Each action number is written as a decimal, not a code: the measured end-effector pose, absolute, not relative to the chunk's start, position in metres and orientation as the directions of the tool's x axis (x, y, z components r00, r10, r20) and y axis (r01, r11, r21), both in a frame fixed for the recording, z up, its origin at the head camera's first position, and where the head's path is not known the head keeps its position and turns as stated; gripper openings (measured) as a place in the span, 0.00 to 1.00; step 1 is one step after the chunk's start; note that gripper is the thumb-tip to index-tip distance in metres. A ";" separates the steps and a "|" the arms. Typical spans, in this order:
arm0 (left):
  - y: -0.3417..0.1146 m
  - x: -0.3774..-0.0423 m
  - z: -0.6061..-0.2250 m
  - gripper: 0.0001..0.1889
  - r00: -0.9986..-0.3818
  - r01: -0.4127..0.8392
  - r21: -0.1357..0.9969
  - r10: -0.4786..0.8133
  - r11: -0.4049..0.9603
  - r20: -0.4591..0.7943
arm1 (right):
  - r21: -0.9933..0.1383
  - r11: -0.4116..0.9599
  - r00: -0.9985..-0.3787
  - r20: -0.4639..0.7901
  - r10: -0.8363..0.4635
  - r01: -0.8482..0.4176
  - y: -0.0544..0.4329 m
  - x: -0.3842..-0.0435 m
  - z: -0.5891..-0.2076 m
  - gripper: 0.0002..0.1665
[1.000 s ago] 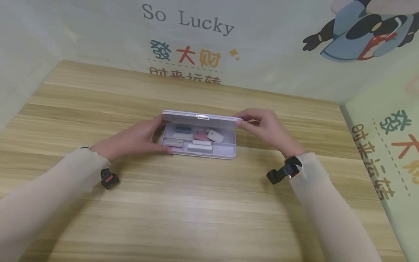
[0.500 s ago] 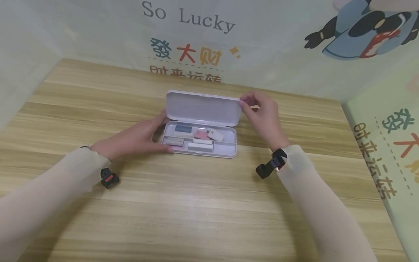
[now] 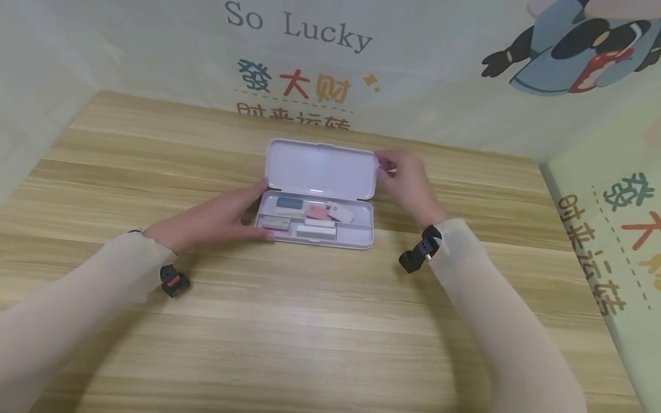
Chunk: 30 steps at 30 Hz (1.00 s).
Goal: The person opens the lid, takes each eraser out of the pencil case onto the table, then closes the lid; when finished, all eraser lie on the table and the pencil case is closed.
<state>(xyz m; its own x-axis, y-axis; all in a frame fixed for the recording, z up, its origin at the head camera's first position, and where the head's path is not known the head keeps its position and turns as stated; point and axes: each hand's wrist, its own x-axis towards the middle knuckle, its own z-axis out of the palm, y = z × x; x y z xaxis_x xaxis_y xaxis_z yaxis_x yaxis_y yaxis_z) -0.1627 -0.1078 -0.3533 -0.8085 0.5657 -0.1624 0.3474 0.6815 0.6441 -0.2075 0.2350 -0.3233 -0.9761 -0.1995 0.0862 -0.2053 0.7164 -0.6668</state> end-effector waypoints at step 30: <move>-0.107 -0.166 -0.350 0.57 -0.817 0.383 0.560 0.553 0.734 -0.166 | -0.624 0.724 -0.954 0.153 -0.257 -0.295 0.234 -0.193 -0.335 0.25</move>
<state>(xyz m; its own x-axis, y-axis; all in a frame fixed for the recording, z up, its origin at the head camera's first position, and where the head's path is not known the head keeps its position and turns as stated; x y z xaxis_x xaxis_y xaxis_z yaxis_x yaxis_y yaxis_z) -0.1661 -0.1068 -0.3500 -0.8168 0.5526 -0.1659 0.3830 0.7343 0.5604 -0.1928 0.2345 -0.3353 -0.9542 -0.2569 0.1533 -0.2951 0.7238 -0.6237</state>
